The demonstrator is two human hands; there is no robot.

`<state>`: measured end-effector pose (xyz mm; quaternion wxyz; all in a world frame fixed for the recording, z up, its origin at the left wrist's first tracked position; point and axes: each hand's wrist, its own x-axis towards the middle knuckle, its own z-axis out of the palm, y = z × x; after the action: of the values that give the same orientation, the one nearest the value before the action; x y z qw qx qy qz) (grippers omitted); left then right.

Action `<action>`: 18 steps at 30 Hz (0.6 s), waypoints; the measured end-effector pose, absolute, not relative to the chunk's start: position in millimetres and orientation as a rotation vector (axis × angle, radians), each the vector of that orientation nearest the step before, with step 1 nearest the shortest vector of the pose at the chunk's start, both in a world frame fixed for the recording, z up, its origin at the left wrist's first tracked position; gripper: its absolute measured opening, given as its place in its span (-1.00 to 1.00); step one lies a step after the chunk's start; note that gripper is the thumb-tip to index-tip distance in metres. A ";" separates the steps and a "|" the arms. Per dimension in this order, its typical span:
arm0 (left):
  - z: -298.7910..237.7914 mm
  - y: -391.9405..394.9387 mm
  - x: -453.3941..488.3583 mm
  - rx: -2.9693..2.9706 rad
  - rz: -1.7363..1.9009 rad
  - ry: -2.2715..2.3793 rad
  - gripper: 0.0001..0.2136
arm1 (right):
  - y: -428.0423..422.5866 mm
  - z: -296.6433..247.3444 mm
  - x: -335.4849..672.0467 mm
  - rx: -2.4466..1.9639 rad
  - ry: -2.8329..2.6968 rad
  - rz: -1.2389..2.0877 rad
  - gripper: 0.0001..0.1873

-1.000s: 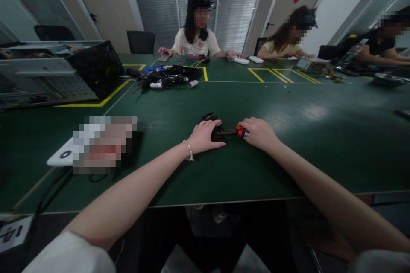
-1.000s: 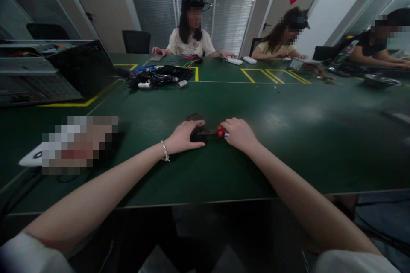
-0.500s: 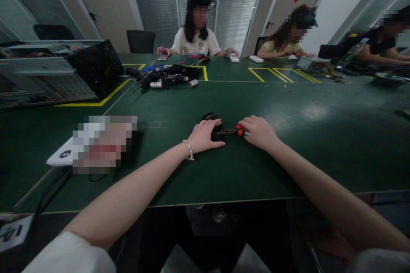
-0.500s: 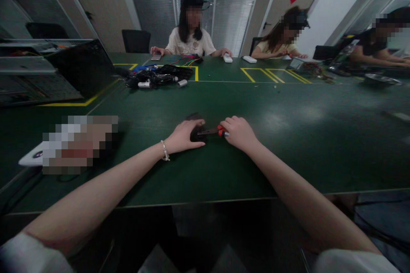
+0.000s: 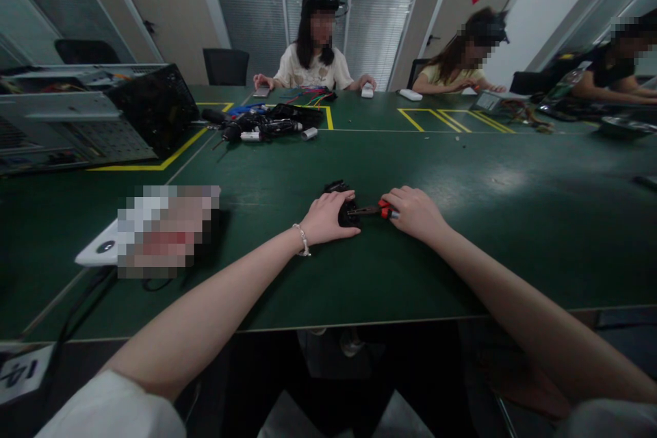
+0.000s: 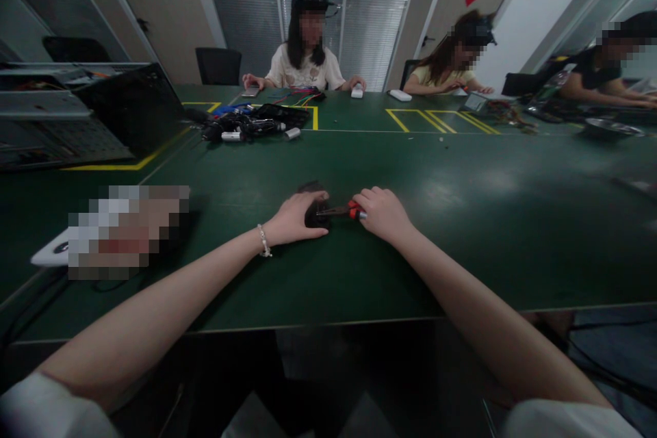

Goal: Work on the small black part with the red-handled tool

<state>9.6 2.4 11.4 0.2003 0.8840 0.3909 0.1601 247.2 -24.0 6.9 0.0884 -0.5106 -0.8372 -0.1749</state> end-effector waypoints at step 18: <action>10.0 2.4 10.7 2.473 0.474 1.109 -0.34 | -23.1 6.3 247.3 -1.521 -2.492 -0.517 -0.72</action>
<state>10.7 2.4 10.0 0.1939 0.8818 0.3954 0.1691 247.3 -23.1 6.3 0.0882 -0.5110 -0.8372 -0.1737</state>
